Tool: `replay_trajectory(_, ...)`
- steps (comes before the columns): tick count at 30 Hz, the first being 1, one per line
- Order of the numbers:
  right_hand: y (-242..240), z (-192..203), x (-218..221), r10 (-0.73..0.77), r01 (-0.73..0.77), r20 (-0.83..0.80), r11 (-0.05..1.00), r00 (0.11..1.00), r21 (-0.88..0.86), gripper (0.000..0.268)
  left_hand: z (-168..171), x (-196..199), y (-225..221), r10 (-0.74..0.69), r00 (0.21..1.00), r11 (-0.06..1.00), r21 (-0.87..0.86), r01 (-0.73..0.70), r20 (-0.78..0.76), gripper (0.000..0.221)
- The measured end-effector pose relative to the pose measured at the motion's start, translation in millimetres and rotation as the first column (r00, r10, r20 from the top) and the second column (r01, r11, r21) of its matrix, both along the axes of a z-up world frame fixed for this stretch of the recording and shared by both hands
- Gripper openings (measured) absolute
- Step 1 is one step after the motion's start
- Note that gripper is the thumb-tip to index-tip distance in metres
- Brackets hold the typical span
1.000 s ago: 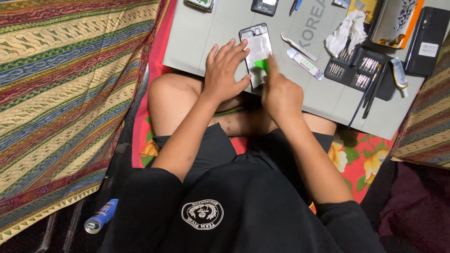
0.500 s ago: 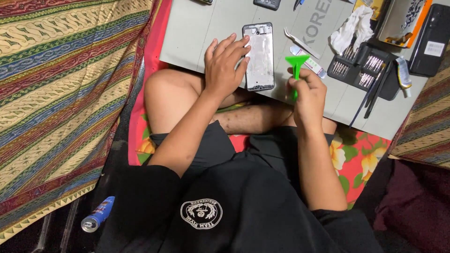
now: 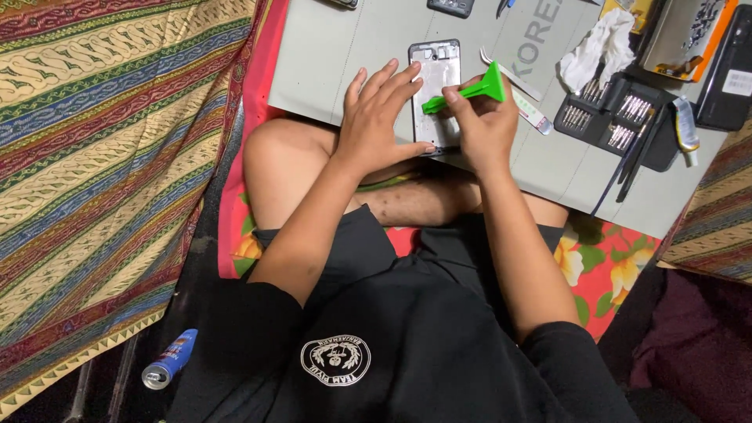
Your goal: Scraping adhesive residue from a smartphone frame using a plastic tool and fingers.
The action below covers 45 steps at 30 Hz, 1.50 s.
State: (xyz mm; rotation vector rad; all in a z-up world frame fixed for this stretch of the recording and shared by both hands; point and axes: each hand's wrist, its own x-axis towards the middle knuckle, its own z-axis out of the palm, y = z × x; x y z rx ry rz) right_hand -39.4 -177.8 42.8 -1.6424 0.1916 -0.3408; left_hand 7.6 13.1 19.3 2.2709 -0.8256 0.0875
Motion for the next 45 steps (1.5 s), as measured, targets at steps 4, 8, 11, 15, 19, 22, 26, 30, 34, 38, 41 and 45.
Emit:
replay_trajectory(4, 5, -9, 0, -0.039, 0.036, -0.018, 0.993, 0.999, -0.112, 0.018, -1, 1, 0, -0.015, 1.000, 1.000, 0.007, 0.015, -0.002, 0.092)
replay_trajectory(8, 10, -13, -1, -0.036, 0.040, 0.049, 0.995, 0.998, -0.086, 0.014, 0, 3, 0, -0.013, 1.000, 1.000, 0.028, 0.014, -0.023, 0.092)
replay_trajectory(11, 13, -9, -1, -0.040, 0.050, 0.061, 0.983, 0.997, -0.176, 0.012, 0, 3, 0, -0.010, 0.999, 0.999, 0.048, 0.012, -0.034, 0.093)
replay_trajectory(15, 15, -9, -1, -0.038, 0.053, 0.082, 0.981, 0.996, -0.188, 0.011, -2, 3, 0, -0.012, 0.999, 0.999, 0.041, 0.014, -0.040, 0.093)
replay_trajectory(19, 16, -7, 0, 0.001, 0.027, 0.104, 0.964, 0.995, -0.264, 0.011, -2, 3, 2, -0.017, 0.999, 0.999, 0.048, 0.018, -0.029, 0.094)
replay_trajectory(22, 16, -8, 0, 0.008, 0.024, 0.106, 0.954, 0.994, -0.300, 0.010, -3, 2, 3, -0.025, 0.999, 0.999, 0.028, 0.026, -0.027, 0.094)
replay_trajectory(26, 14, -9, 0, 0.011, 0.008, 0.073, 0.965, 0.997, -0.262, 0.009, -4, 3, 3, -0.030, 0.999, 1.000, 0.004, 0.030, -0.022, 0.094)
replay_trajectory(30, 14, -9, 2, 0.021, 0.007, 0.094, 0.957, 0.995, -0.291, 0.009, -3, 2, 3, -0.026, 1.000, 0.999, 0.020, 0.026, -0.016, 0.095)
replay_trajectory(34, 12, -10, 1, 0.026, -0.007, 0.080, 0.975, 0.996, -0.224, 0.008, -4, 1, 1, -0.018, 1.000, 1.000, 0.021, 0.018, 0.006, 0.092)
replay_trajectory(38, 6, -24, 1, -0.032, 0.035, 0.108, 0.999, 0.994, -0.032, 0.018, -10, 2, -2, -0.014, 1.000, 0.999, 0.036, 0.013, 0.023, 0.091)
replay_trajectory(41, -5, -20, -1, -0.052, 0.050, 0.066, 0.998, 0.996, 0.035, 0.017, -12, -3, -5, 0.021, 0.998, 0.999, 0.034, -0.023, 0.056, 0.084)
replay_trajectory(45, -34, -4, -2, -0.254, 0.303, 0.180, 0.885, 0.950, -0.353, 0.020, -14, 1, -7, 0.048, 0.997, 0.999, 0.011, -0.049, 0.055, 0.075)
